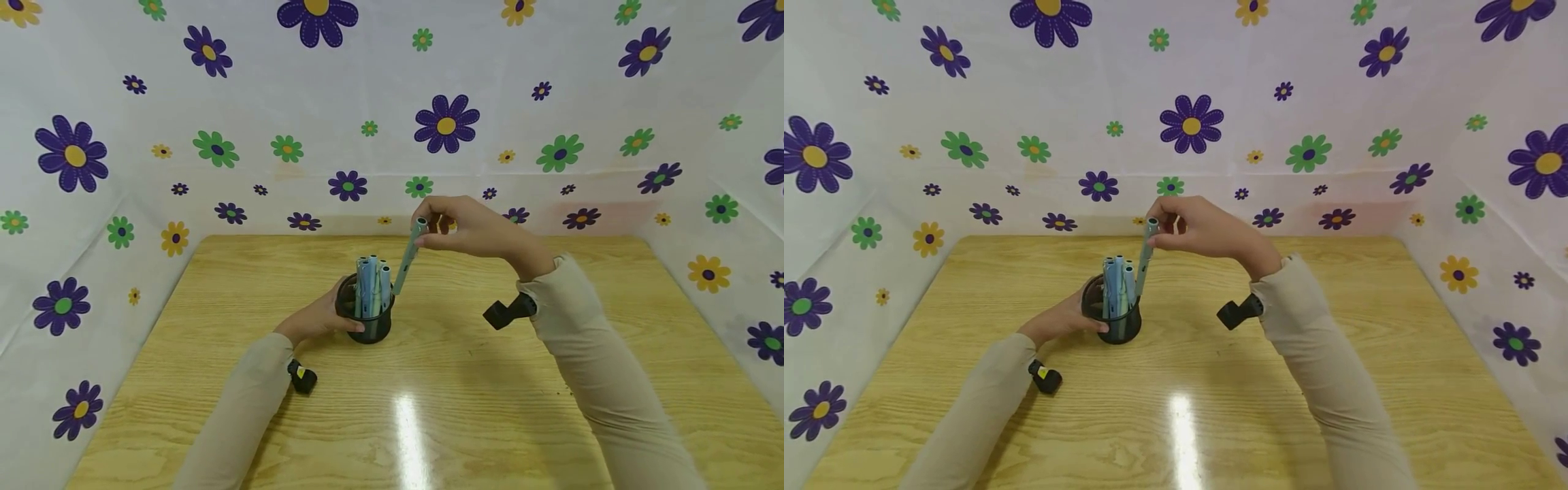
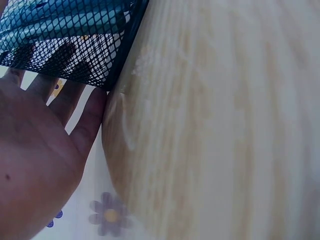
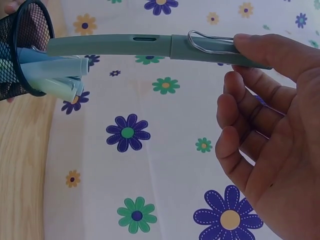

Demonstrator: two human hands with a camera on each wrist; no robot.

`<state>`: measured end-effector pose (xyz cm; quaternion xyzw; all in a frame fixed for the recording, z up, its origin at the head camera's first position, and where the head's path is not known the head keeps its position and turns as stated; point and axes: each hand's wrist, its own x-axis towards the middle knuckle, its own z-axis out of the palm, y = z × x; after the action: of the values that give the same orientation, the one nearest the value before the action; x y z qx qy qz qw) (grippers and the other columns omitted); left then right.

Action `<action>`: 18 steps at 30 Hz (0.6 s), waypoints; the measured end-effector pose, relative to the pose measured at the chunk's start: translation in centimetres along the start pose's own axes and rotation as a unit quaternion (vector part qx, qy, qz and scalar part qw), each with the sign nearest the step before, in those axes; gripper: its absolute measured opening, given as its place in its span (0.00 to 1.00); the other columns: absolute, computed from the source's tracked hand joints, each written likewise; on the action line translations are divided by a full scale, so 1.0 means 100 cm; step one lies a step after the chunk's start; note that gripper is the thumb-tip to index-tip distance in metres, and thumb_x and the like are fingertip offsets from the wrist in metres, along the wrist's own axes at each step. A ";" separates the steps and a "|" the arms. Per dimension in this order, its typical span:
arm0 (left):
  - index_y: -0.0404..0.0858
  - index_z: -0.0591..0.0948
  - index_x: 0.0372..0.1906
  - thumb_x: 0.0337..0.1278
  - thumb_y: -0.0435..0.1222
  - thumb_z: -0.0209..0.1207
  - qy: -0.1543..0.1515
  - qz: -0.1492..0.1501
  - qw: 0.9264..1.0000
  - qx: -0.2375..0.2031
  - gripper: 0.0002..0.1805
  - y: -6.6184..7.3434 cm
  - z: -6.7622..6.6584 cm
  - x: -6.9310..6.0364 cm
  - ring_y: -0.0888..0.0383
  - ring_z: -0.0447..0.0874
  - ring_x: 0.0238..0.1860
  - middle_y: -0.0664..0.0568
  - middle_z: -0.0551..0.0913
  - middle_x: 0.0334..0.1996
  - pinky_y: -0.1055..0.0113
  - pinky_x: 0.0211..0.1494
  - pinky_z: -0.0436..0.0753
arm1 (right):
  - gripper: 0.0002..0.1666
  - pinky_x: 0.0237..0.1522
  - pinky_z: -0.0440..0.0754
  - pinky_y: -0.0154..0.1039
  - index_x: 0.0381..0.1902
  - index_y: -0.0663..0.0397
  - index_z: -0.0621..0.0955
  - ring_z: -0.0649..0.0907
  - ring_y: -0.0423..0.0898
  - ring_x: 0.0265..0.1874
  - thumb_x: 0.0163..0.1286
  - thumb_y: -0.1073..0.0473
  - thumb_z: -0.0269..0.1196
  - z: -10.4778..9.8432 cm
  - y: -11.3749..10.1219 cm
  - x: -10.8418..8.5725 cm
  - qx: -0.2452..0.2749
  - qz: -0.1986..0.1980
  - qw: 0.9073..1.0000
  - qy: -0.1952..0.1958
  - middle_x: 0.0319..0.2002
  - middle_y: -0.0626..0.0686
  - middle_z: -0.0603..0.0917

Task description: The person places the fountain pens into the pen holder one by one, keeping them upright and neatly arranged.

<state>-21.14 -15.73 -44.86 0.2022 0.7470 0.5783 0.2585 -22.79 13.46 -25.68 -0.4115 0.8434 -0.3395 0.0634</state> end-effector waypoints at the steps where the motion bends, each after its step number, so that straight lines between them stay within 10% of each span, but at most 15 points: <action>1: 0.47 0.45 0.75 0.45 0.36 0.73 0.000 -0.001 1.000 0.000 0.58 0.000 0.000 0.000 0.42 0.52 0.74 0.44 0.53 0.74 0.44 0.76 0.51 | 0.08 0.39 0.75 0.36 0.42 0.57 0.78 0.76 0.45 0.34 0.66 0.63 0.63 0.001 0.000 0.002 0.002 0.000 1.000 -0.002 0.31 0.50 0.79; 18: 0.47 0.44 0.75 0.46 0.36 0.72 0.000 -0.004 1.000 -0.003 0.57 0.000 0.000 0.001 0.42 0.52 0.74 0.44 0.53 0.74 0.43 0.76 0.50 | 0.09 0.39 0.74 0.39 0.43 0.56 0.77 0.76 0.46 0.33 0.67 0.60 0.63 0.023 0.002 0.020 0.020 0.007 0.998 -0.051 0.32 0.50 0.80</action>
<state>-21.19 -15.67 -44.92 0.1985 0.7462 0.5794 0.2609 -23.33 10.80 -27.22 -0.4209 0.8352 -0.3342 0.1165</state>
